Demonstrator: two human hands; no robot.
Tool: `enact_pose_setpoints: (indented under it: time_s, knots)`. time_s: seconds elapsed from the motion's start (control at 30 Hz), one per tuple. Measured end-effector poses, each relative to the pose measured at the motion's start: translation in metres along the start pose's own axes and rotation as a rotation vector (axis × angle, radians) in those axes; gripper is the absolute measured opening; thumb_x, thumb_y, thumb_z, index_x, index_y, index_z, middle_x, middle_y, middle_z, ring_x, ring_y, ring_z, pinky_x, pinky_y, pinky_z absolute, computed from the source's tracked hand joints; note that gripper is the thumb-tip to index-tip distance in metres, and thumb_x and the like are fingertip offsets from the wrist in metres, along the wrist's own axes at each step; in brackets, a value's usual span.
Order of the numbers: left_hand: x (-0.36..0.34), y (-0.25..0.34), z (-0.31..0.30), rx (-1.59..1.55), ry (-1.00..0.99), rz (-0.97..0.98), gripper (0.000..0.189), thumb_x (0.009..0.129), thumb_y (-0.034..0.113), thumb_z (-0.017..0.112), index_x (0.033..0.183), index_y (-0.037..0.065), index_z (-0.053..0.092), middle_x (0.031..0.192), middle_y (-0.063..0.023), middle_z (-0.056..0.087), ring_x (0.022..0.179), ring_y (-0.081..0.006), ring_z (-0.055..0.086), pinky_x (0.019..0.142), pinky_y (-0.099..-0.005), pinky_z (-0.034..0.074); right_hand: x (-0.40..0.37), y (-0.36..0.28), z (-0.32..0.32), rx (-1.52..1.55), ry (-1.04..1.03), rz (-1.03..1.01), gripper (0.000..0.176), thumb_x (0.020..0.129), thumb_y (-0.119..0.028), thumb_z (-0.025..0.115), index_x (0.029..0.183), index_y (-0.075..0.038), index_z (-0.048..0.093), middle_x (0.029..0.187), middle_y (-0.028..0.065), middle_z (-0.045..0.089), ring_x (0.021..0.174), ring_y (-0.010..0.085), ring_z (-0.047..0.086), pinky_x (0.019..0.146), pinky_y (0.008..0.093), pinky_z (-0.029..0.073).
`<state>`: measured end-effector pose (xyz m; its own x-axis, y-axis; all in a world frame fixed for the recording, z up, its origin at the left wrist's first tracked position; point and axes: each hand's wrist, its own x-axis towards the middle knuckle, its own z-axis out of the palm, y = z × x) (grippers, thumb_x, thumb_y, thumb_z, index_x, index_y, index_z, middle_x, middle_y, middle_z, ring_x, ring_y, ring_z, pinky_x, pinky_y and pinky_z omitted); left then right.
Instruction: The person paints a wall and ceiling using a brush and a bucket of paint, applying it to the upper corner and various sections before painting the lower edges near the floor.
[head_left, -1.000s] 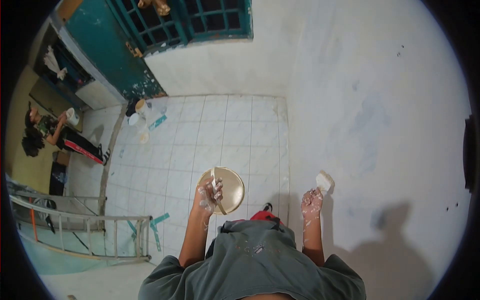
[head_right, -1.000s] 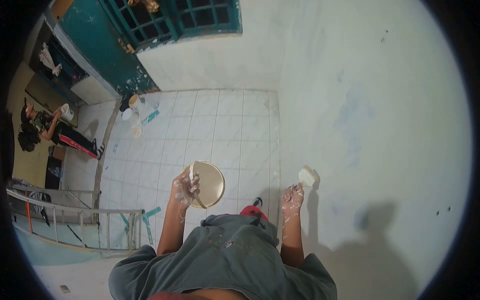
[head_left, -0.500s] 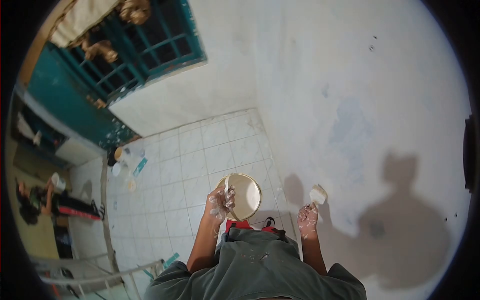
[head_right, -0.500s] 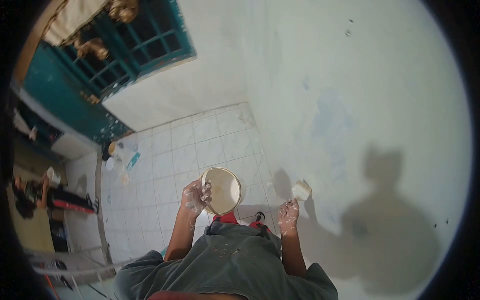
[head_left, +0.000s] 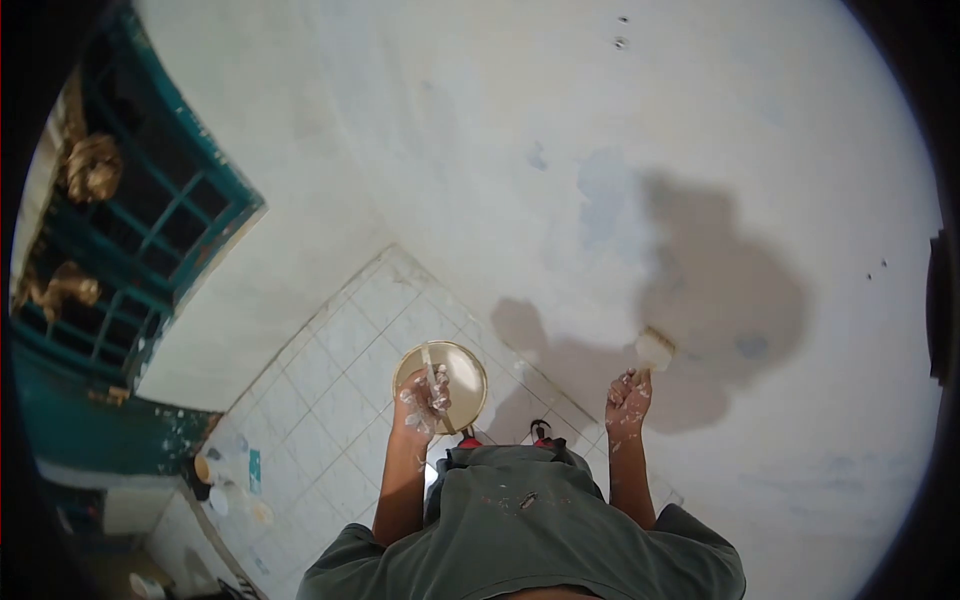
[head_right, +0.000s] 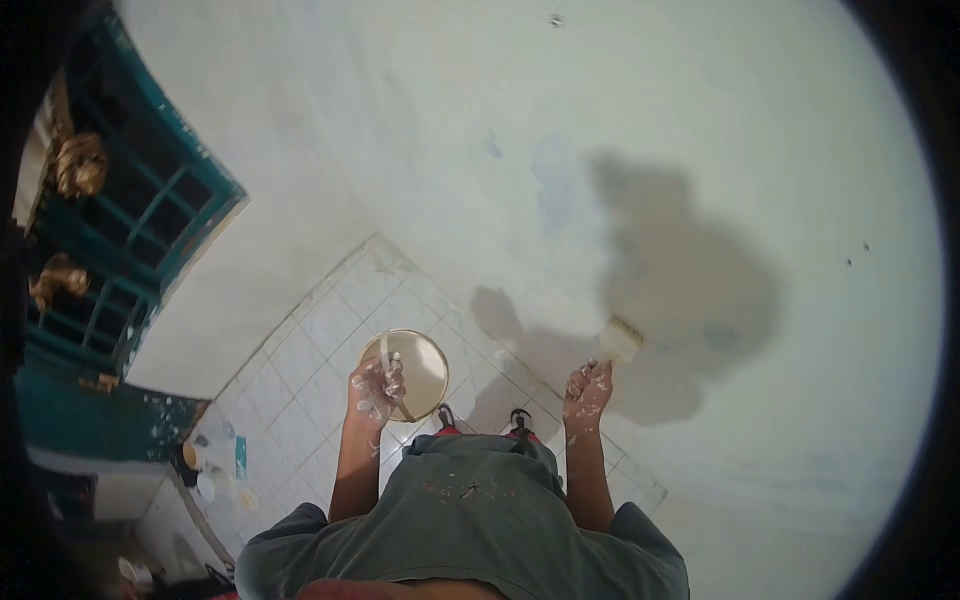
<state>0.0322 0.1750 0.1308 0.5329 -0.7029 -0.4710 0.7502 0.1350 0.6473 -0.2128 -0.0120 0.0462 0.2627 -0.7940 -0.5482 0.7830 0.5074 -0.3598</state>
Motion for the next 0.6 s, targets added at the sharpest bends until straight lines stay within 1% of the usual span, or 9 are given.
enact_pose_setpoints:
  time_s: [0.07, 0.13, 0.2, 0.3, 0.4, 0.43, 0.47, 0.53, 0.6]
  knots:
    - [0.003, 0.002, -0.005, 0.012, -0.027, -0.051, 0.025, 0.079, 0.026, 0.050, 0.086, 0.002, 0.050, 0.065, -0.0045, 0.048, 0.048, -0.0128, 0.040, 0.043, -0.0233, 0.031, -0.015, -0.005, 0.003, 0.054, -0.023, -0.074, 0.033, 0.089, -0.039, 0.036, 0.077, -0.010, 0.044, 0.055, -0.0022, 0.035, 0.038, 0.0060, 0.025, 0.030, 0.0195, 0.019]
    - [0.003, 0.002, -0.004, 0.026, -0.029, -0.013, 0.022, 0.079, 0.022, 0.047, 0.089, 0.003, 0.051, 0.065, -0.0047, 0.048, 0.048, -0.0124, 0.041, 0.042, -0.0225, 0.032, -0.028, -0.013, 0.002, 0.112, -0.053, -0.153, 0.034, 0.090, -0.039, 0.035, 0.078, -0.009, 0.045, 0.055, -0.0022, 0.035, 0.038, 0.0059, 0.025, 0.030, 0.0194, 0.019]
    - [0.014, -0.001, -0.022, 0.070, -0.088, -0.063, 0.021, 0.079, 0.022, 0.047, 0.089, 0.003, 0.051, 0.065, -0.0045, 0.049, 0.048, -0.0123, 0.040, 0.041, -0.0225, 0.031, -0.034, -0.014, -0.005, 0.117, -0.100, -0.235, 0.034, 0.090, -0.038, 0.035, 0.080, -0.008, 0.045, 0.055, -0.0022, 0.035, 0.038, 0.0058, 0.025, 0.030, 0.0193, 0.020]
    - [0.033, -0.004, -0.035, 0.139, -0.099, -0.118, 0.021, 0.079, 0.022, 0.046, 0.088, 0.003, 0.050, 0.064, -0.0038, 0.048, 0.046, -0.0117, 0.038, 0.040, -0.0227, 0.031, -0.041, -0.018, -0.013, 0.114, -0.133, -0.315, 0.032, 0.090, -0.037, 0.036, 0.080, -0.008, 0.045, 0.055, -0.0024, 0.035, 0.038, 0.0057, 0.025, 0.030, 0.0193, 0.020]
    - [0.046, -0.007, -0.046, 0.138, -0.172, -0.146, 0.021, 0.078, 0.023, 0.046, 0.087, 0.004, 0.051, 0.063, -0.0030, 0.047, 0.045, -0.0112, 0.037, 0.040, -0.0228, 0.031, -0.057, -0.023, -0.012, 0.099, -0.135, -0.443, 0.029, 0.089, -0.033, 0.039, 0.080, -0.006, 0.045, 0.056, -0.0036, 0.033, 0.038, 0.0041, 0.024, 0.031, 0.0178, 0.020]
    - [0.045, -0.001, -0.048, 0.147, -0.246, -0.183, 0.022, 0.078, 0.024, 0.045, 0.086, 0.004, 0.051, 0.062, -0.0026, 0.045, 0.044, -0.0107, 0.036, 0.040, -0.0224, 0.031, -0.069, -0.029, -0.002, 0.111, -0.117, -0.483, 0.029, 0.089, -0.033, 0.039, 0.080, -0.006, 0.045, 0.056, -0.0036, 0.033, 0.038, 0.0041, 0.024, 0.031, 0.0178, 0.020]
    - [0.050, -0.004, -0.051, 0.168, -0.271, -0.220, 0.022, 0.078, 0.024, 0.045, 0.086, 0.004, 0.051, 0.062, -0.0026, 0.045, 0.044, -0.0107, 0.036, 0.040, -0.0224, 0.031, -0.075, -0.032, -0.001, 0.026, -0.064, -0.534, 0.030, 0.089, -0.034, 0.039, 0.080, -0.006, 0.045, 0.055, -0.0040, 0.033, 0.038, 0.0037, 0.023, 0.030, 0.0178, 0.019]
    - [0.047, -0.004, -0.048, 0.244, -0.243, -0.163, 0.023, 0.079, 0.025, 0.044, 0.086, 0.005, 0.051, 0.061, -0.0027, 0.045, 0.044, -0.0105, 0.036, 0.040, -0.0217, 0.031, -0.084, -0.033, -0.005, -0.051, 0.017, -0.605, 0.031, 0.089, -0.034, 0.039, 0.079, -0.005, 0.046, 0.054, -0.0045, 0.032, 0.037, 0.0034, 0.023, 0.030, 0.0179, 0.019]
    - [0.046, -0.003, -0.047, 0.254, -0.289, -0.201, 0.023, 0.081, 0.026, 0.044, 0.086, 0.005, 0.051, 0.060, -0.0024, 0.045, 0.043, -0.0106, 0.035, 0.040, -0.0217, 0.030, -0.080, -0.030, -0.018, -0.266, 0.061, -0.676, 0.032, 0.089, -0.035, 0.039, 0.079, -0.005, 0.046, 0.052, -0.0056, 0.029, 0.036, 0.0031, 0.023, 0.030, 0.0178, 0.018]
